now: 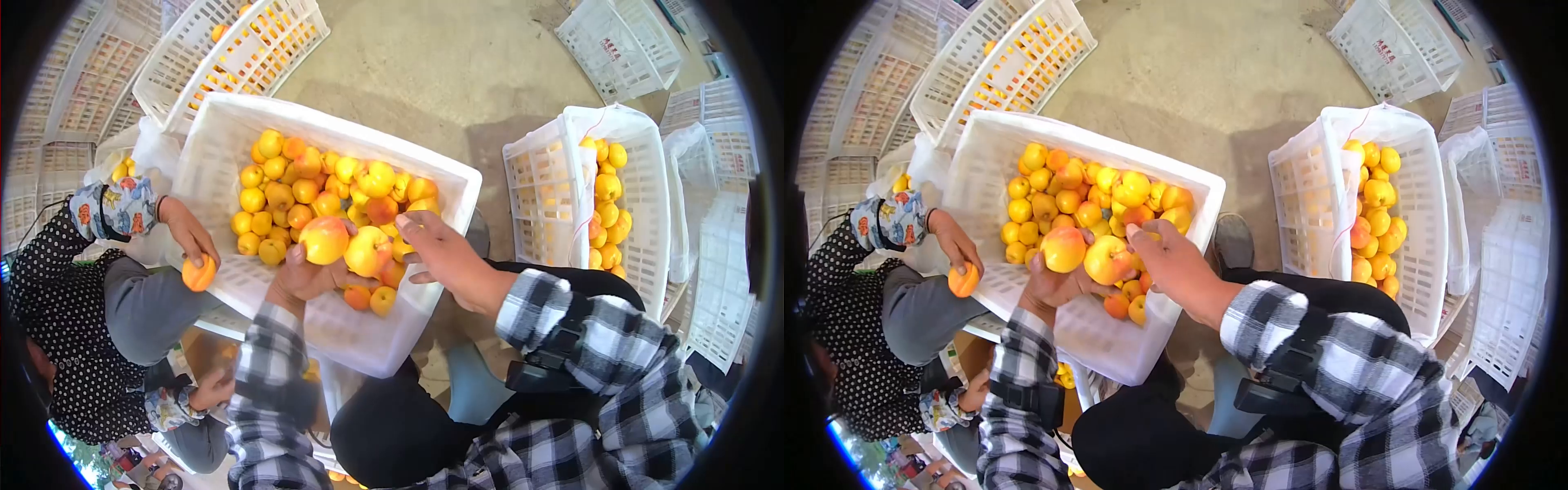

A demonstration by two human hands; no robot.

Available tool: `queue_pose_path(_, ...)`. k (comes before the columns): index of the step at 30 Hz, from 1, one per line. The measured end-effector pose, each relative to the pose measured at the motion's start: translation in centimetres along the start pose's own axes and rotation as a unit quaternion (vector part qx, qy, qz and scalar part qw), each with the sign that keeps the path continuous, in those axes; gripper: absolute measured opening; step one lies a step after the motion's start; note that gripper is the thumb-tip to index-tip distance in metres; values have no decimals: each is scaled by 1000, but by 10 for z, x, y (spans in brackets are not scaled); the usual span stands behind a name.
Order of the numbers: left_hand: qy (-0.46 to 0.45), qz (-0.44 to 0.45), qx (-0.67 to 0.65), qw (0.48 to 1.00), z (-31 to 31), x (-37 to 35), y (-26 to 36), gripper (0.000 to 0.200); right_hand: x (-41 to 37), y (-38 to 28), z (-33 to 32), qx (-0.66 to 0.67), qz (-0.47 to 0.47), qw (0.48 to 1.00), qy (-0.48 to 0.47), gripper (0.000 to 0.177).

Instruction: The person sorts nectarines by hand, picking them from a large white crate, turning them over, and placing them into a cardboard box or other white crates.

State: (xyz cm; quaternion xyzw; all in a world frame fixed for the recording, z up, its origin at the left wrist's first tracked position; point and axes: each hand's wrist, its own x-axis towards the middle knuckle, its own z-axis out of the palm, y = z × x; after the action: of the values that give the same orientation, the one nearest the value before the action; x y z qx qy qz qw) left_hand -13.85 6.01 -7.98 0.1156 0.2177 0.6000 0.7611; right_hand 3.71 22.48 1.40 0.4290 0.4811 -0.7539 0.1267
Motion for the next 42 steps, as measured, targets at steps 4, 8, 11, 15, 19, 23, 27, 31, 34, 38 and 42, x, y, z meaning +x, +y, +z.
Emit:
queue_pose_path(4, 55, 0, -12, 998, 36, 4, -19, 95, 3, 4, 6, 82, 20, 995, -62, 70)
queue_pose_path(8, 10, 8, -28, 1000, 39, 2, -24, 94, 5, 5, 1, 170, 29, 977, -129, 44)
queue_pose_path(11, 11, 19, -55, 998, 47, 1, -22, 91, 9, 7, 0, 206, 40, 975, -66, 32)
queue_pose_path(15, 54, 32, -3, 998, 60, 3, -14, 69, 12, 8, -1, 191, 15, 981, -37, 30)
queue_pose_path(19, 238, 102, 147, 955, 69, -13, -7, 53, 9, -2, -4, 165, -15, 986, -18, 28)
queue_pose_path(23, 322, 120, -77, 936, 39, -33, -20, 22, 2, -13, -1, 183, -9, 983, -1, 23)
queue_pose_path(27, 413, -88, 236, 875, -12, -28, -32, 21, 2, -12, -2, 189, -40, 980, -38, 22)
queue_pose_path(31, 234, -381, 644, 621, -27, -1, -50, 38, 1, -15, 0, 166, -53, 984, -40, 23)
queue_pose_path(34, 115, -449, 730, 502, -41, 5, -78, 45, -1, -19, 1, 130, -41, 990, -45, 24)
queue_pose_path(38, 97, -355, 824, 431, -54, 1, -108, 42, 1, -16, 3, 110, -33, 993, -34, 24)
queue_pose_path(42, 117, -376, 817, 422, -51, 8, -101, 47, 1, -15, 3, 100, -48, 993, -42, 23)
